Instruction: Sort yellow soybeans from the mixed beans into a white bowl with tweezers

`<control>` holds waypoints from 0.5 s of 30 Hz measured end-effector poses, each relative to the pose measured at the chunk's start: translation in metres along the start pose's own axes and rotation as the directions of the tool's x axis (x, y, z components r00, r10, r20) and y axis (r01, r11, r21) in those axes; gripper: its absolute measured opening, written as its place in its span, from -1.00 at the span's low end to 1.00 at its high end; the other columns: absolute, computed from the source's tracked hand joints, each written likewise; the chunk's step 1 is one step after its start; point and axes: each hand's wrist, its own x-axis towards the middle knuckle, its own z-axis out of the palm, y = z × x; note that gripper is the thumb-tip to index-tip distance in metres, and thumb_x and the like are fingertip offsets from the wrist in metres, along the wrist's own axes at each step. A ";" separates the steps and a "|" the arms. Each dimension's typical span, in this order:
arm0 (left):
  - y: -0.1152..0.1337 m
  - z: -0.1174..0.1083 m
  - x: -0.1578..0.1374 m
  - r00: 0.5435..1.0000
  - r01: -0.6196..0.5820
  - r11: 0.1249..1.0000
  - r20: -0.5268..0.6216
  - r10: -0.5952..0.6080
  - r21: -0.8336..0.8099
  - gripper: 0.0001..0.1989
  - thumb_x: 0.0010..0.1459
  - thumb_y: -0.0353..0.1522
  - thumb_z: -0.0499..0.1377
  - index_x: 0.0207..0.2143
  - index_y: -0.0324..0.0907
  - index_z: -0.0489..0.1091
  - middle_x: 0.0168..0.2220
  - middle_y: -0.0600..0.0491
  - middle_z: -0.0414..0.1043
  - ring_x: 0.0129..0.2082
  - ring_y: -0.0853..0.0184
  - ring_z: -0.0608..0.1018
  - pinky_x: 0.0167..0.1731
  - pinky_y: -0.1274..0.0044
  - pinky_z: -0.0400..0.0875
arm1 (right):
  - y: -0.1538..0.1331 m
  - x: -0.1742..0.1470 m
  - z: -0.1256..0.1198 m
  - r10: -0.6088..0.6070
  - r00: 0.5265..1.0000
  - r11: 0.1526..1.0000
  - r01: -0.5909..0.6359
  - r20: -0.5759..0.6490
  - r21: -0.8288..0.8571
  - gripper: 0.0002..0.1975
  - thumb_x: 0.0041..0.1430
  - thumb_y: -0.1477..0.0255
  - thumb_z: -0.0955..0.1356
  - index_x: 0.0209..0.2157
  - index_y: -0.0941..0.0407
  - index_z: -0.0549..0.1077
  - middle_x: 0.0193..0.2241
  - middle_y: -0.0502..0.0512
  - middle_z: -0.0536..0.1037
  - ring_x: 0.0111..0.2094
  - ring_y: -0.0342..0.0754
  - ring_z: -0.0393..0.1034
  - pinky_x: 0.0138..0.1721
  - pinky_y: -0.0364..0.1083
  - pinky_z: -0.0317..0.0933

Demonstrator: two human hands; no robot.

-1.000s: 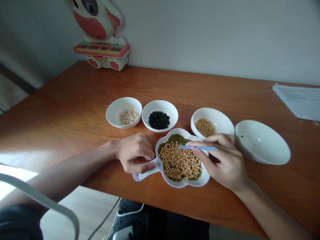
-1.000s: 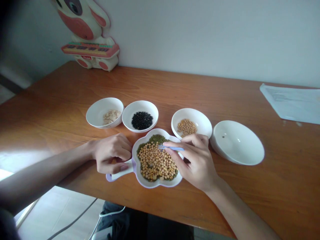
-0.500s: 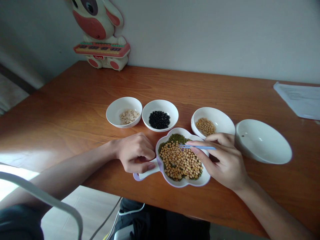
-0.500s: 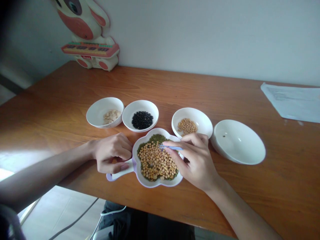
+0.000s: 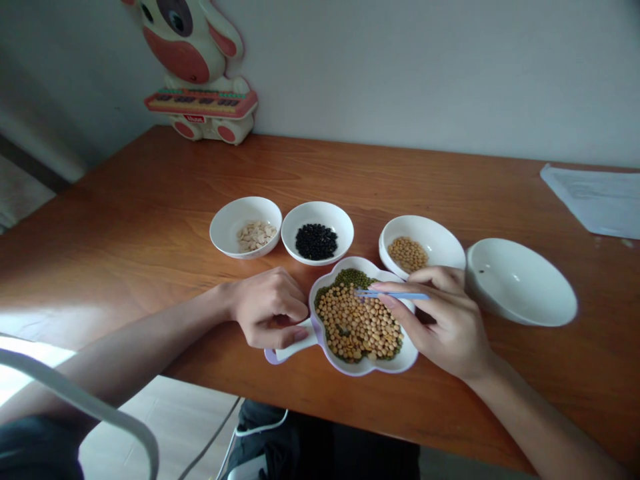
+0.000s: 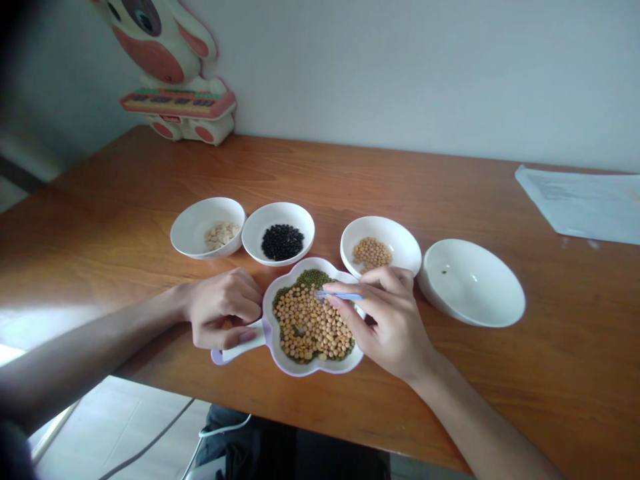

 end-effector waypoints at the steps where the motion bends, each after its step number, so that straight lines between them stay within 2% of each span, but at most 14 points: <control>1: 0.000 0.000 0.000 1.000 0.002 1.000 0.001 -0.002 0.000 -0.63 0.25 -0.40 0.13 -0.59 -0.07 0.09 -0.64 0.09 0.35 -0.63 0.35 0.38 -0.59 0.36 0.13 | 0.000 0.000 0.000 0.002 1.000 1.000 -0.002 0.002 0.000 -0.81 0.33 0.51 0.45 -0.07 0.00 0.62 -0.24 -0.07 0.73 -0.31 -0.11 0.49 -0.13 0.00 0.26; 7: 0.000 0.000 0.000 1.000 -0.002 1.000 -0.004 0.002 -0.007 -0.63 0.25 -0.41 0.13 -0.58 -0.07 0.08 -0.64 0.10 0.34 -0.63 0.35 0.36 -0.59 0.35 0.13 | 0.000 0.001 -0.001 0.005 1.000 1.000 -0.005 0.001 -0.005 -0.76 0.31 0.53 0.46 -0.06 -0.06 0.64 -0.25 -0.08 0.74 -0.33 -0.10 0.50 -0.15 0.00 0.27; 15: 0.001 0.000 0.001 1.000 -0.004 1.000 -0.011 0.004 -0.013 -0.63 0.24 -0.41 0.13 -0.58 -0.07 0.08 -0.65 0.10 0.33 -0.64 0.36 0.36 -0.60 0.37 0.13 | 0.000 0.000 -0.002 -0.003 0.999 1.000 0.003 -0.037 0.003 -0.76 0.30 0.55 0.46 -0.07 -0.02 0.63 -0.26 -0.08 0.73 -0.33 -0.11 0.50 -0.16 0.00 0.28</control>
